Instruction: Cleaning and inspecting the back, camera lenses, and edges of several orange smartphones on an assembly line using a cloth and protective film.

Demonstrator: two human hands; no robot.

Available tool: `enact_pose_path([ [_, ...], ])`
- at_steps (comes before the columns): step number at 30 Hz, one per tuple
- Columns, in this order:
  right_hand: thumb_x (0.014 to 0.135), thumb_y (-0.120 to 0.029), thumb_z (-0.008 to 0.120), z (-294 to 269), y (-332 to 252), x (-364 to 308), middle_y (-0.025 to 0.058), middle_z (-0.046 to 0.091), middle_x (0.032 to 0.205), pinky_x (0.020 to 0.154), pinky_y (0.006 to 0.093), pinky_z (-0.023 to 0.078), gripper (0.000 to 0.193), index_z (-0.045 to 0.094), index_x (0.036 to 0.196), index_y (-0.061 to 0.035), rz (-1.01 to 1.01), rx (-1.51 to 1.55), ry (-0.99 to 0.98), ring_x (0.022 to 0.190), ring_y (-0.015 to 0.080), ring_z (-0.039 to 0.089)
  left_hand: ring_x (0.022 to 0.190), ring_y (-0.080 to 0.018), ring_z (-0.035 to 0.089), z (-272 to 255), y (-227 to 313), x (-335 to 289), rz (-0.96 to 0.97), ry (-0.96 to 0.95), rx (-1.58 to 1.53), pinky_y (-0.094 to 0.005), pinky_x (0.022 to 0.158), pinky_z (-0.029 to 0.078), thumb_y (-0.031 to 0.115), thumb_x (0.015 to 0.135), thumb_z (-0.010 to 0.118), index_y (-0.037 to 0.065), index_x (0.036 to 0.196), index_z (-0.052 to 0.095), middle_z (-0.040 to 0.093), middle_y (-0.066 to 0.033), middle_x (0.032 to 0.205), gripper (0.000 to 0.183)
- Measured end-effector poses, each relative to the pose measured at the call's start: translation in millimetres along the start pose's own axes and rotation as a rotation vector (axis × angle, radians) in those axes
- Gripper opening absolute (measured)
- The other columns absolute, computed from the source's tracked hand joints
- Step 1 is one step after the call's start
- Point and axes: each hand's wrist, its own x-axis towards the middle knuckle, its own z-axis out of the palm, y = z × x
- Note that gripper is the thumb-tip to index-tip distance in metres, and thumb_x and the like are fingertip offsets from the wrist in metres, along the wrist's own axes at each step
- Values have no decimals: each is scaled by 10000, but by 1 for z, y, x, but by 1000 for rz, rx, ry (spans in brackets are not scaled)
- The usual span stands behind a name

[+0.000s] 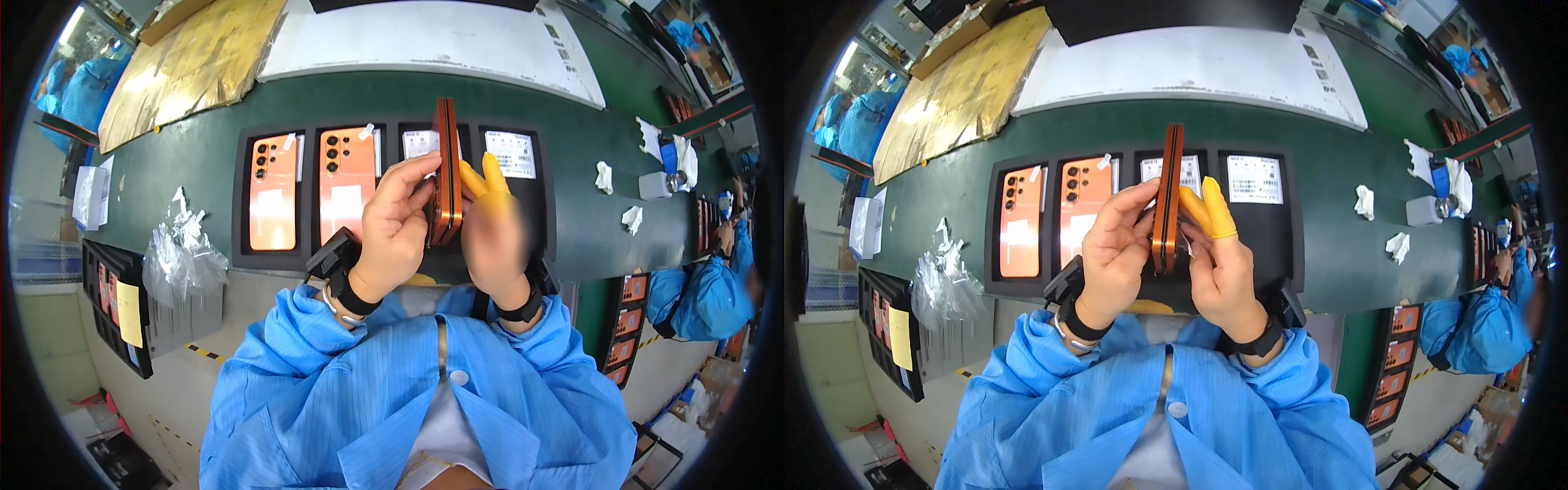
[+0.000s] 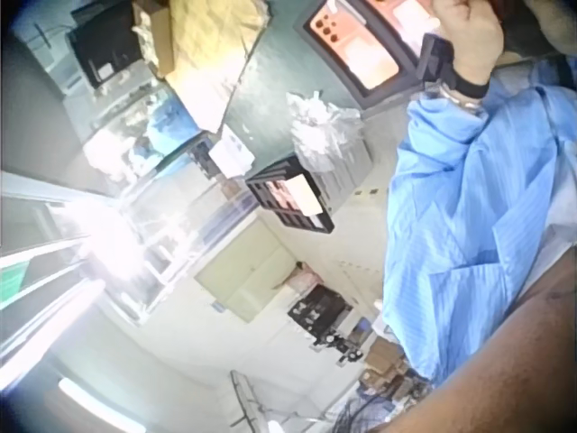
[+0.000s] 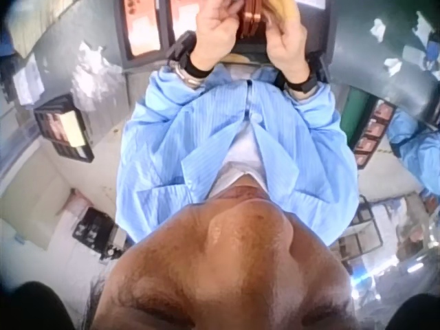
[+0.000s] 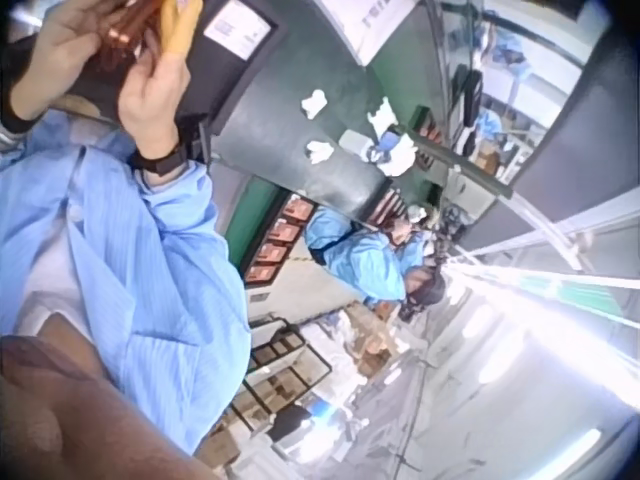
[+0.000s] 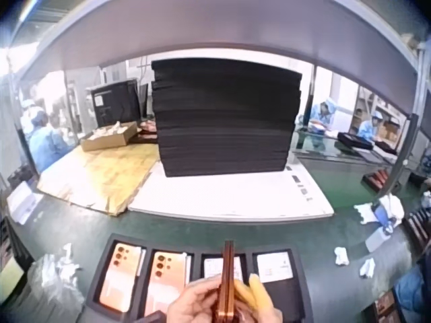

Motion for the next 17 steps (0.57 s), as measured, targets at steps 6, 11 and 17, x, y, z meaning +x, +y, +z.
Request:
enact_pose_path([
  [6, 933, 137, 387, 0, 6, -15, 237, 577, 1386, 1029, 395, 515, 596, 331, 1520, 51, 82, 58, 37, 1262, 311, 607, 1394, -303, 456, -3, -2, -14, -116, 39, -10, -487, 1215, 316, -206, 739, 327, -90, 1365, 444, 494, -213, 1423, 648],
  [11, 932, 133, 402, 0, 9, -14, 239, 586, 1368, 1018, 379, 521, 535, 405, 1465, 80, 104, 13, 46, 1251, 314, 616, 1385, -299, 460, -4, 0, -14, -169, 56, 3, -475, 1210, 327, -202, 756, 343, -81, 1366, 444, 498, -209, 1413, 630],
  [17, 925, 137, 406, 0, 12, -13, 237, 587, 1364, 1041, 400, 504, 527, 427, 1448, 78, 176, 23, 51, 1246, 327, 617, 1421, -277, 425, -6, -5, -16, -268, 52, 141, -437, 1178, 361, -198, 802, 312, 0, 1505, 364, 459, -155, 1466, 731],
])
